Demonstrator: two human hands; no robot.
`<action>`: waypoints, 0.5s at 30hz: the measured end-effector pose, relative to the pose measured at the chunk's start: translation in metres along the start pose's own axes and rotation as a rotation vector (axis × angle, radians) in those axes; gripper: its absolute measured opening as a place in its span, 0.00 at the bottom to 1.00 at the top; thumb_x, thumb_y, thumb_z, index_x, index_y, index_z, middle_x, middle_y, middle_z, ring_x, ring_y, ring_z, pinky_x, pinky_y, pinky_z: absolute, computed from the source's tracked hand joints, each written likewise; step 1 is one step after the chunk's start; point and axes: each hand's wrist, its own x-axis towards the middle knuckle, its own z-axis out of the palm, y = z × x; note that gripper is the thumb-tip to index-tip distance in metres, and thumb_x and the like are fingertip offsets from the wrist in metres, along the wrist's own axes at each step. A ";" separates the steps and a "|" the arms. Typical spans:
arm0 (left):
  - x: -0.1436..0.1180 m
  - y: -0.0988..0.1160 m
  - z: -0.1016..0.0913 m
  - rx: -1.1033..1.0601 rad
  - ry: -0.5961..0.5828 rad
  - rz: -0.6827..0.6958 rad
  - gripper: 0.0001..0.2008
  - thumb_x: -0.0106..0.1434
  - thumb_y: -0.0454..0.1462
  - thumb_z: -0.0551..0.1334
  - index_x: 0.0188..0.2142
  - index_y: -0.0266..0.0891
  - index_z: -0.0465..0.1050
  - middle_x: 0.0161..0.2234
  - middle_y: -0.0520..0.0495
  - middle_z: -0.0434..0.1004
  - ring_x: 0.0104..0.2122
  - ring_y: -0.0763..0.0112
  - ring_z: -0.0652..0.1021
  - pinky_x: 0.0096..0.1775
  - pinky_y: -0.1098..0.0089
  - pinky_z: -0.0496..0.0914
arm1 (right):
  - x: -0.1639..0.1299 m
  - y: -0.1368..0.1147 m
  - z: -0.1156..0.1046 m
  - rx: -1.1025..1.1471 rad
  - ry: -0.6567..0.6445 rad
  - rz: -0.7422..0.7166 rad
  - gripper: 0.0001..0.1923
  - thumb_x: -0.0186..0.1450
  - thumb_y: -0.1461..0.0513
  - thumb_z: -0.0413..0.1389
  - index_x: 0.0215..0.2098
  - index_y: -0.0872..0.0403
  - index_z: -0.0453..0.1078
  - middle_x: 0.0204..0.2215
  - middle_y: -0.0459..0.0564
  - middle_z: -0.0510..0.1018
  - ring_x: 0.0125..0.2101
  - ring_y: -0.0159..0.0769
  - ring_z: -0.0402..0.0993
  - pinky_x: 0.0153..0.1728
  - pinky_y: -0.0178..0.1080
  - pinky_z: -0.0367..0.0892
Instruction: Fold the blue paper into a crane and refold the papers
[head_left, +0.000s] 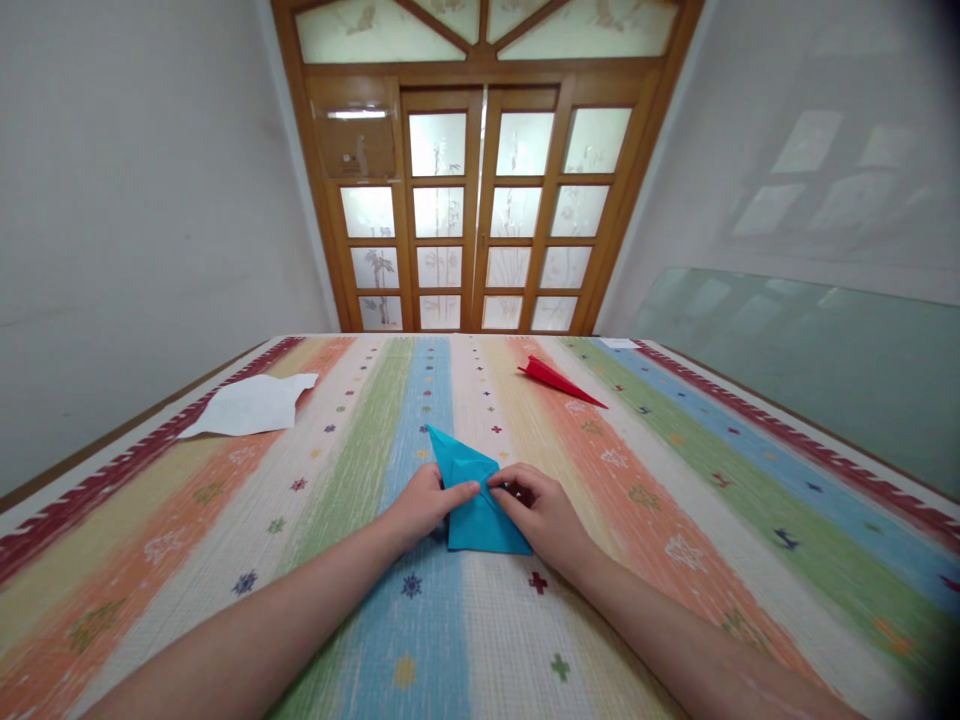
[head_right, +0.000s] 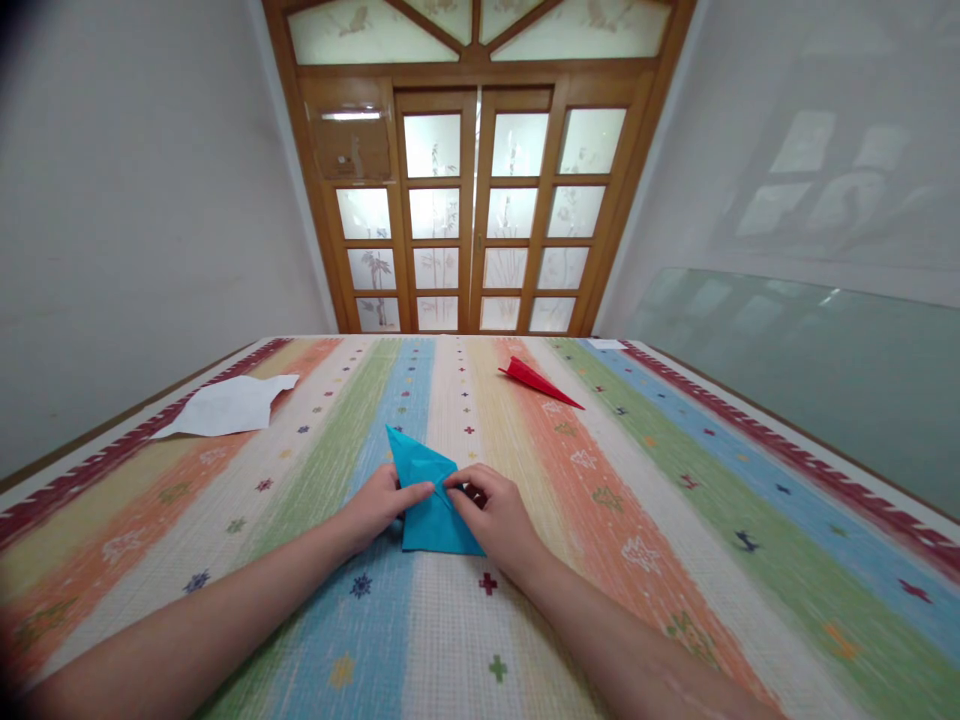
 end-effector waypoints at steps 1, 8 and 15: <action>0.001 -0.001 0.000 0.004 -0.009 0.006 0.19 0.54 0.46 0.70 0.40 0.34 0.78 0.40 0.38 0.80 0.37 0.60 0.79 0.39 0.66 0.71 | 0.000 0.001 0.000 0.005 -0.001 0.003 0.05 0.65 0.63 0.56 0.36 0.50 0.75 0.32 0.47 0.77 0.30 0.34 0.71 0.31 0.37 0.65; 0.003 -0.005 -0.002 0.007 0.055 0.002 0.18 0.54 0.44 0.69 0.40 0.34 0.77 0.42 0.37 0.81 0.38 0.57 0.80 0.43 0.61 0.73 | 0.000 -0.001 0.000 0.032 -0.022 -0.022 0.05 0.65 0.62 0.57 0.36 0.50 0.76 0.33 0.48 0.77 0.32 0.34 0.72 0.32 0.37 0.67; 0.003 -0.001 -0.003 -0.052 0.094 -0.028 0.21 0.52 0.42 0.71 0.42 0.32 0.76 0.44 0.34 0.80 0.39 0.55 0.80 0.44 0.58 0.73 | 0.004 -0.008 -0.012 0.103 0.162 -0.025 0.13 0.68 0.55 0.54 0.35 0.52 0.78 0.36 0.52 0.74 0.35 0.37 0.71 0.30 0.36 0.67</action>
